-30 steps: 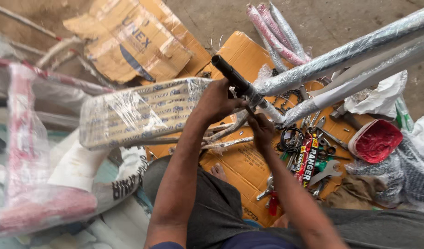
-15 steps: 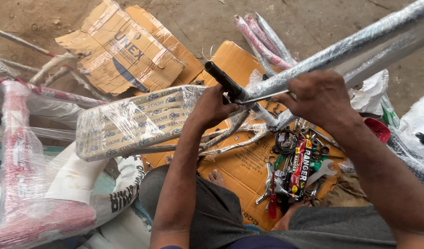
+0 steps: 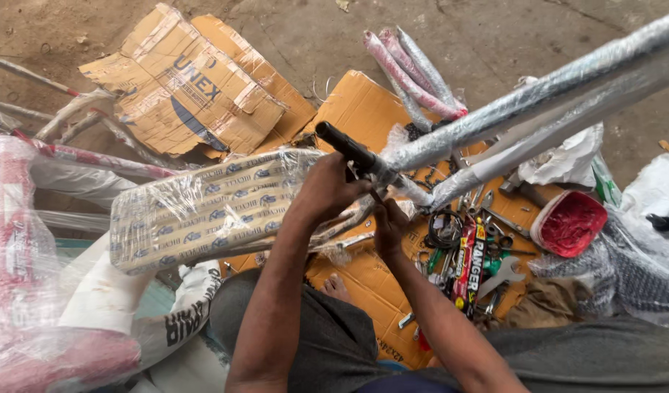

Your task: The person assembles a bicycle by attaching the seat post and saddle to the frame. They use a wrench to tighten the seat post clamp and apply red grease to the seat post before insertion.

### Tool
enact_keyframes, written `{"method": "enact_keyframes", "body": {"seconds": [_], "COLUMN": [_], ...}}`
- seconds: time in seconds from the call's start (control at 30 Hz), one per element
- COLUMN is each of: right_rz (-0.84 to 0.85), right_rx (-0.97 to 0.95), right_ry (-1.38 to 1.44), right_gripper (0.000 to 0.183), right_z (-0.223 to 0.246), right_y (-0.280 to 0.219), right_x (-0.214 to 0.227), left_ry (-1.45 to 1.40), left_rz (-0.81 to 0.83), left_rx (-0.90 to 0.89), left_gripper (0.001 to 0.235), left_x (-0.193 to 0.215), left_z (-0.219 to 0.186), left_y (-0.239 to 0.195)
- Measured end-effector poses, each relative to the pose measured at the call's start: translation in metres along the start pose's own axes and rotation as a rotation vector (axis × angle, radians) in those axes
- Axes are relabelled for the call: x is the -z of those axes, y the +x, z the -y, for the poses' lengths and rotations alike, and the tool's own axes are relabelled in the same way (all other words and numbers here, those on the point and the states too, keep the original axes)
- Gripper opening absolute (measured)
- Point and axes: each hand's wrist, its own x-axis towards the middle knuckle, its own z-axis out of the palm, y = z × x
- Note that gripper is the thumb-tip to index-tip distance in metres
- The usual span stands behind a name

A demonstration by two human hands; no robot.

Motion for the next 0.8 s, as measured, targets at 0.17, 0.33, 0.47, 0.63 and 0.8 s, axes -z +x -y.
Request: {"method": "enact_keyframes", "body": {"seconds": [0.17, 0.33, 0.47, 0.63, 0.8], "right_rz": [0.327, 0.409, 0.411, 0.53, 0.305], "right_rx": [0.063, 0.393, 0.766, 0.771, 0.918], "right_ry": [-0.215, -0.997, -1.194, -1.319, -1.123], "right_gripper": [0.034, 0.04, 0.043, 0.042, 0.038], "right_z": [0.054, 0.227, 0.299, 0.292, 0.261], "right_y": [0.032, 0.115, 0.152, 0.16, 0.147], "right_x": [0.086, 0.14, 0.126, 0.119, 0.126], "left_ry": [0.049, 0.021, 0.057, -0.039, 0.061], "left_rz": [0.039, -0.017, 0.035, 0.027, 0.065], "left_rx": [0.039, -0.078, 0.028, -0.004, 0.143], "left_gripper": [0.041, 0.041, 0.042, 0.043, 0.041], "left_x": [0.0, -0.003, -0.002, -0.004, -0.002], "left_z": [-0.002, 0.007, 0.003, -0.001, -0.008], "left_y": [-0.001, 0.007, 0.007, 0.002, -0.007]}}
